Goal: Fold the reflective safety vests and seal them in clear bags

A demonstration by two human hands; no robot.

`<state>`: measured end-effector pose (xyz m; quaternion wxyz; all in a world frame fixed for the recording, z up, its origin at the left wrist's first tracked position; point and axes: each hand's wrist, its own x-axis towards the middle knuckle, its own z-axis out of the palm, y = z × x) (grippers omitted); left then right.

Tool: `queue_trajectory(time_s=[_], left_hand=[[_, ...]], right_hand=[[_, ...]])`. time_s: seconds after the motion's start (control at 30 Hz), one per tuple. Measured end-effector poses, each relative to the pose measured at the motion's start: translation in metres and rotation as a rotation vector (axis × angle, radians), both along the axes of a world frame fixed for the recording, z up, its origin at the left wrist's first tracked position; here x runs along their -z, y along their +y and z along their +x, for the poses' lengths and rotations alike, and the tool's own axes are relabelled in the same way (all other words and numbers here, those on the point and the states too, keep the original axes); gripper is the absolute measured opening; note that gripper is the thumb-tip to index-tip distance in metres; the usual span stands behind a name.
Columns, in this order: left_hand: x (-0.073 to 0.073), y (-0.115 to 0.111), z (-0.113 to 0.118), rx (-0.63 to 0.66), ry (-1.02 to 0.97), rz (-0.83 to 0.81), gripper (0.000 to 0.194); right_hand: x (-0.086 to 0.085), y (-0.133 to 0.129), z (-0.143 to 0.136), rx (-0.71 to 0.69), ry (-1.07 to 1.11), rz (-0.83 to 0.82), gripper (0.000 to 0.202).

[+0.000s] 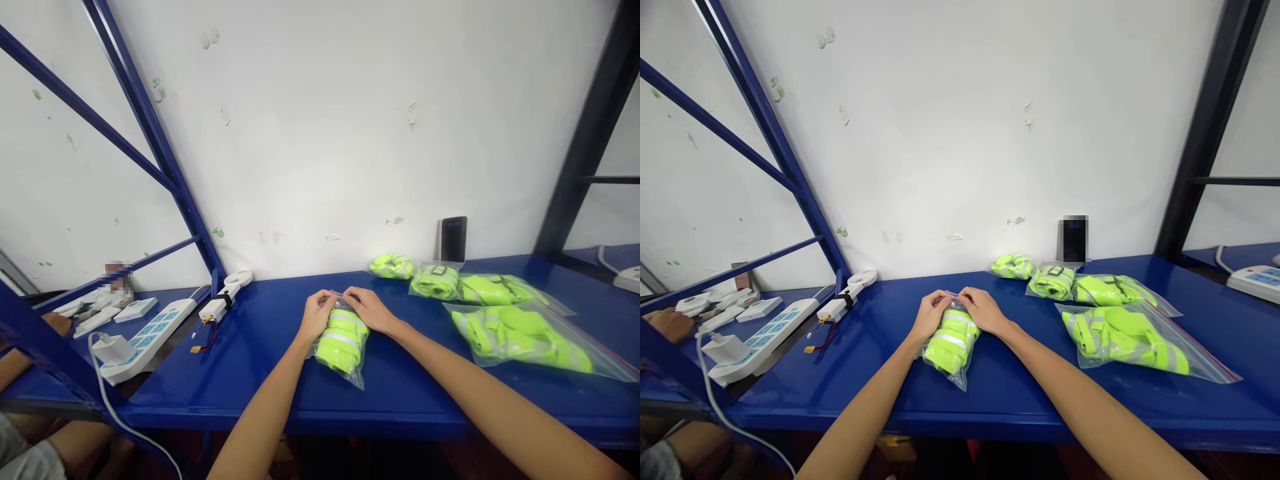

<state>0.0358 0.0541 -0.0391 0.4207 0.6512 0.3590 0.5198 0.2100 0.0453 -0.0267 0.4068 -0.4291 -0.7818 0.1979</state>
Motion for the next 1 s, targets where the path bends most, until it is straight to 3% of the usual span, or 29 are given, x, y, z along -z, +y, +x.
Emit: queue_trajectory(time_s=[0.27,0.73,1.0], left_hand=[[0.001,0.002,-0.002,-0.015,0.004,0.049,0.023],[-0.006,-0.005,-0.005,0.082,0.119,0.004,0.024],[-0.004,0.001,-0.008,0.075,-0.008,-0.129,0.013]], right_hand=[[0.000,-0.001,-0.001,-0.008,-0.021,0.023,0.022],[-0.003,-0.008,-0.004,-0.038,-0.107,-0.017,0.022],[-0.007,0.004,0.016,-0.204,-0.076,-0.150,0.029]])
